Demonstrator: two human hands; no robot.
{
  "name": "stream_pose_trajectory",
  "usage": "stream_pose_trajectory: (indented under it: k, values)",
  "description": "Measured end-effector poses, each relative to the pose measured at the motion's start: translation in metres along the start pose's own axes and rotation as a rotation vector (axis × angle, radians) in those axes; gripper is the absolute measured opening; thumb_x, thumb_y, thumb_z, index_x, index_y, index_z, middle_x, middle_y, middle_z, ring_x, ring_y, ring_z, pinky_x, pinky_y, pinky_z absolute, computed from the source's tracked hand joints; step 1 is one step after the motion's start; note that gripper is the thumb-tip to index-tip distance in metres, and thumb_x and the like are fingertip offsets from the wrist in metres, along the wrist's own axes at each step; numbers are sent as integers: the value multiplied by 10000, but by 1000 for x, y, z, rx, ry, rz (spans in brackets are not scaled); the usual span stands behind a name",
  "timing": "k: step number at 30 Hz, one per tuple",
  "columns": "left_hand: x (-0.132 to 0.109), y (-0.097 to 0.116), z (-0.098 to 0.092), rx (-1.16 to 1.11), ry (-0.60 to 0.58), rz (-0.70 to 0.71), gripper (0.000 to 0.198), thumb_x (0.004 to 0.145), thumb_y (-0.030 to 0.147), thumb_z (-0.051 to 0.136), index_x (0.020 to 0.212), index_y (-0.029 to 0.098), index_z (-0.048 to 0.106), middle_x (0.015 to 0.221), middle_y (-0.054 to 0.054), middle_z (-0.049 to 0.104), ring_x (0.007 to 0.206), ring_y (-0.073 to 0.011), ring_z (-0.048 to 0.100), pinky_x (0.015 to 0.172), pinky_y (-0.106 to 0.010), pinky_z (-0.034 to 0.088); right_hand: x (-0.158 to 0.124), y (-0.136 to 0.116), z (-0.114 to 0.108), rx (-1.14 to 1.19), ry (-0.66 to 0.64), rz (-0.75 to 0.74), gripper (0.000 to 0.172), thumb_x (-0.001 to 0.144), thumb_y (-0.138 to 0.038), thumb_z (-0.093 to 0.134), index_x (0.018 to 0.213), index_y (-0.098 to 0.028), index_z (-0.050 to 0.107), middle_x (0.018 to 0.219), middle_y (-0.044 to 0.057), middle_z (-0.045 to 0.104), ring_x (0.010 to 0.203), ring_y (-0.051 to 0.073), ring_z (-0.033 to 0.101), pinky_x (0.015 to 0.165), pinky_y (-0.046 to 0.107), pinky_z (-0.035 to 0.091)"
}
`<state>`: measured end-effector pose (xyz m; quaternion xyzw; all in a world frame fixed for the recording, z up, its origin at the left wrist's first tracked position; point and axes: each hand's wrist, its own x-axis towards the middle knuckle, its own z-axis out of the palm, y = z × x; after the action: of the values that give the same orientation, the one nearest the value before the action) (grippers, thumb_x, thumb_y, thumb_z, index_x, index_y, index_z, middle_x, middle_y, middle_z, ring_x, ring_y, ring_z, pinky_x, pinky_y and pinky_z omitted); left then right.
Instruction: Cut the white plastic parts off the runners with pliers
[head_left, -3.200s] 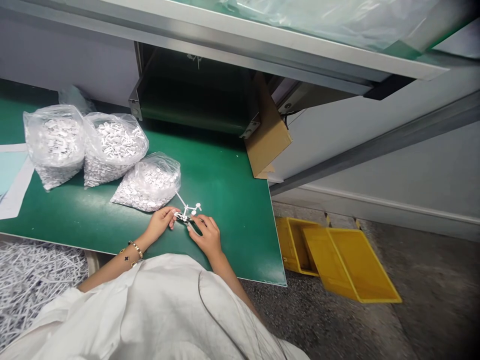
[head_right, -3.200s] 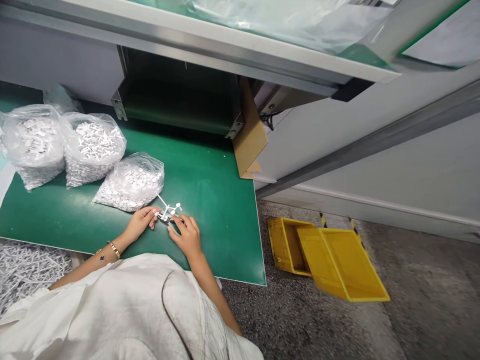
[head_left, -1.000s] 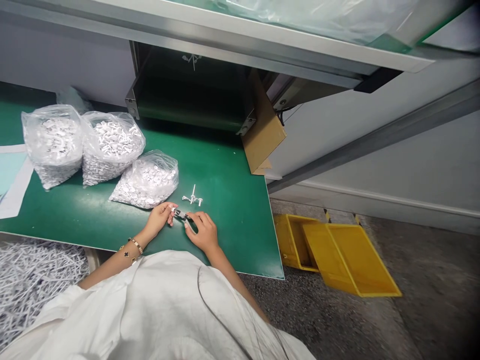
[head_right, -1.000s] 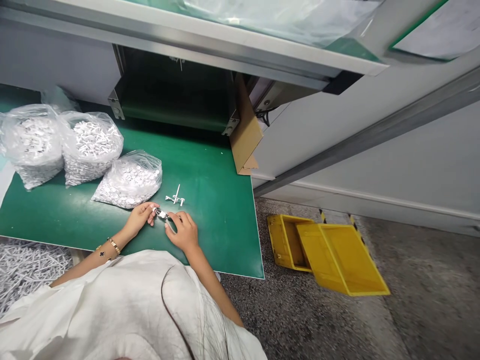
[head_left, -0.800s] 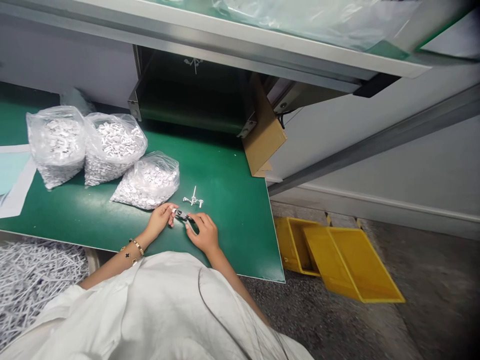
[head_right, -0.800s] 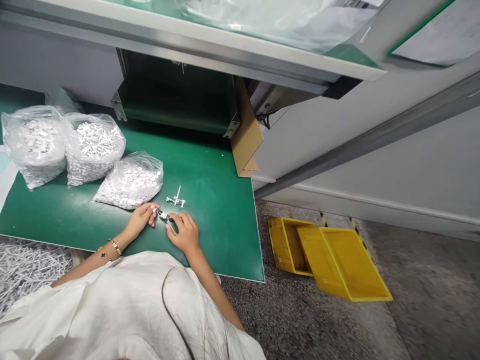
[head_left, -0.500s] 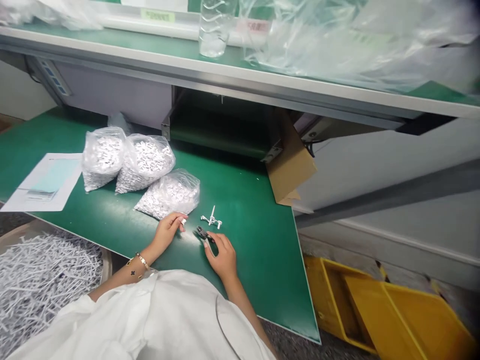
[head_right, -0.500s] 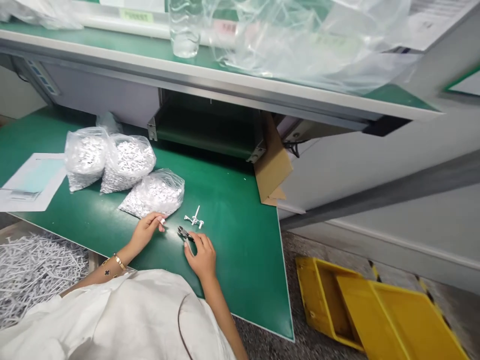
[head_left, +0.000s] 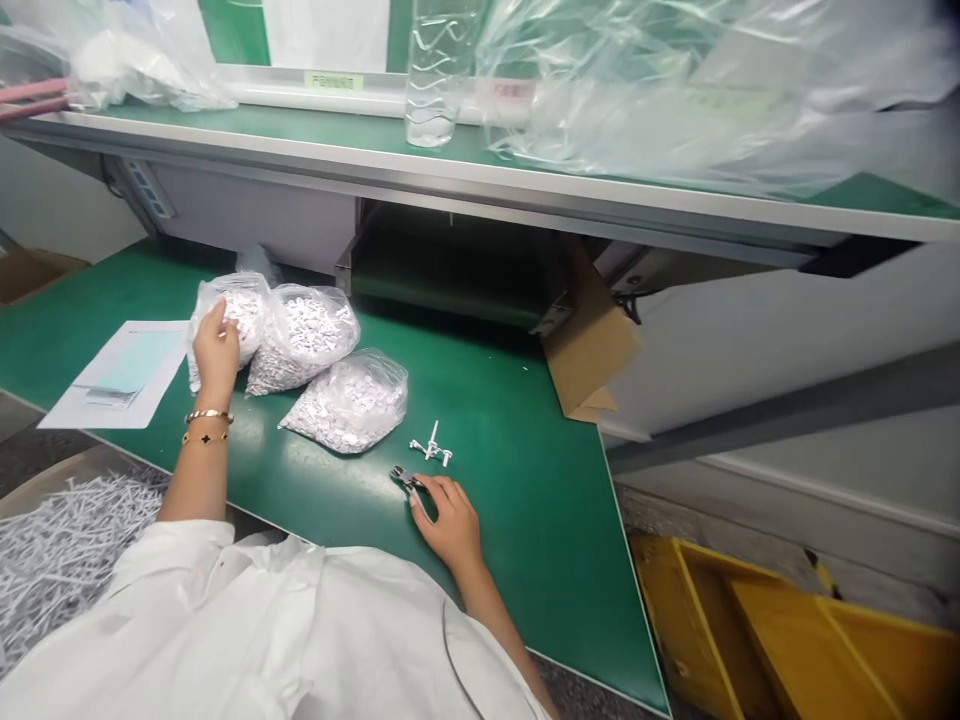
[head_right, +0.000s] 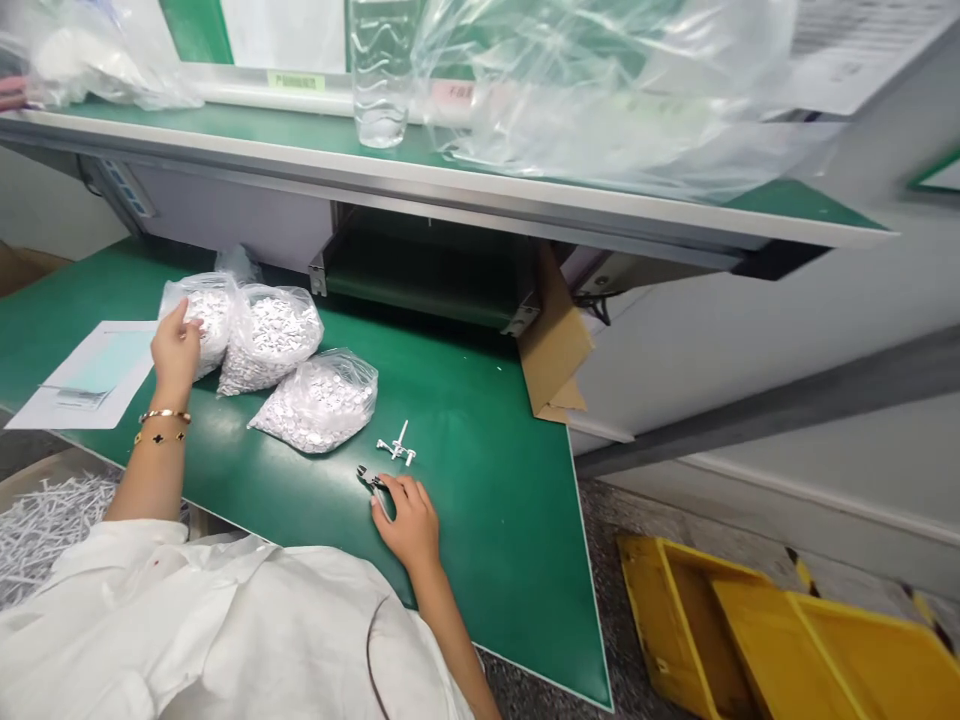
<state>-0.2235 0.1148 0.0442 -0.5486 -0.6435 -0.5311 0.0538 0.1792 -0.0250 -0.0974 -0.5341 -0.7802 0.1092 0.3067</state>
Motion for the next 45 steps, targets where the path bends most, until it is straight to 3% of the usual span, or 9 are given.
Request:
stream_pose_trajectory:
  k: [3,5,7,10,14,20,24,33,45]
  values:
    - [-26,33,14,1,4,71,272,932,253,487,1144,142,617,1132,-105,612,1058,-230,535,913,-397,446,2,-3,-1,2,-1,16,283,834,-295,558,1100,-232,632,985,46,627,889,191,577,799,313,484]
    - [-56,68,31,-67,-129,182,244,940,247,447,1070,185,644,1020,-86,635,980,-217,556,889,-389,437,3,-4,-1,2,-6,32,281,824,-293,570,1092,-237,635,974,42,627,881,187,576,796,305,481]
    - [-91,105,52,-213,-473,333,238,925,236,452,1054,186,646,973,-84,641,930,-214,574,857,-371,444,4,-5,-1,-7,-19,43,281,814,-293,585,1085,-242,637,962,36,628,878,188,573,796,303,480]
    - [-140,146,87,-274,-824,446,205,870,246,528,1017,223,669,910,-68,651,857,-209,593,799,-322,454,5,-5,-2,-24,-37,47,298,802,-291,610,1095,-243,632,963,30,631,888,191,568,812,307,478]
    - [-177,158,125,-289,-1037,242,180,814,216,585,966,197,679,844,-82,656,780,-214,596,739,-291,451,5,-7,-4,-28,-36,43,292,803,-299,619,1088,-240,630,960,35,631,883,189,565,813,300,478]
    - [-183,133,145,-506,-1120,-220,184,799,298,581,883,190,704,648,-23,656,518,-142,544,547,-238,445,5,-8,-6,-23,-36,53,276,812,-308,609,1080,-244,631,950,36,628,873,190,560,803,294,472]
    - [-187,130,134,-651,-1063,-511,272,747,339,642,950,165,693,782,-46,701,631,-149,630,639,-266,518,6,-8,-7,-11,-36,43,287,816,-306,605,1094,-241,629,946,36,627,866,186,562,812,298,472]
    - [-210,133,89,-709,-732,-553,319,818,410,592,1038,183,636,841,-35,675,751,-149,641,757,-286,524,4,-5,-6,34,39,99,283,811,-290,587,1087,-251,637,958,37,625,881,182,572,818,293,481]
    - [-239,116,87,-879,-703,-983,419,635,432,758,907,132,650,812,-32,669,707,-106,597,749,-255,496,2,-5,-4,23,42,99,287,823,-301,565,1091,-235,642,975,47,632,900,192,567,834,303,472]
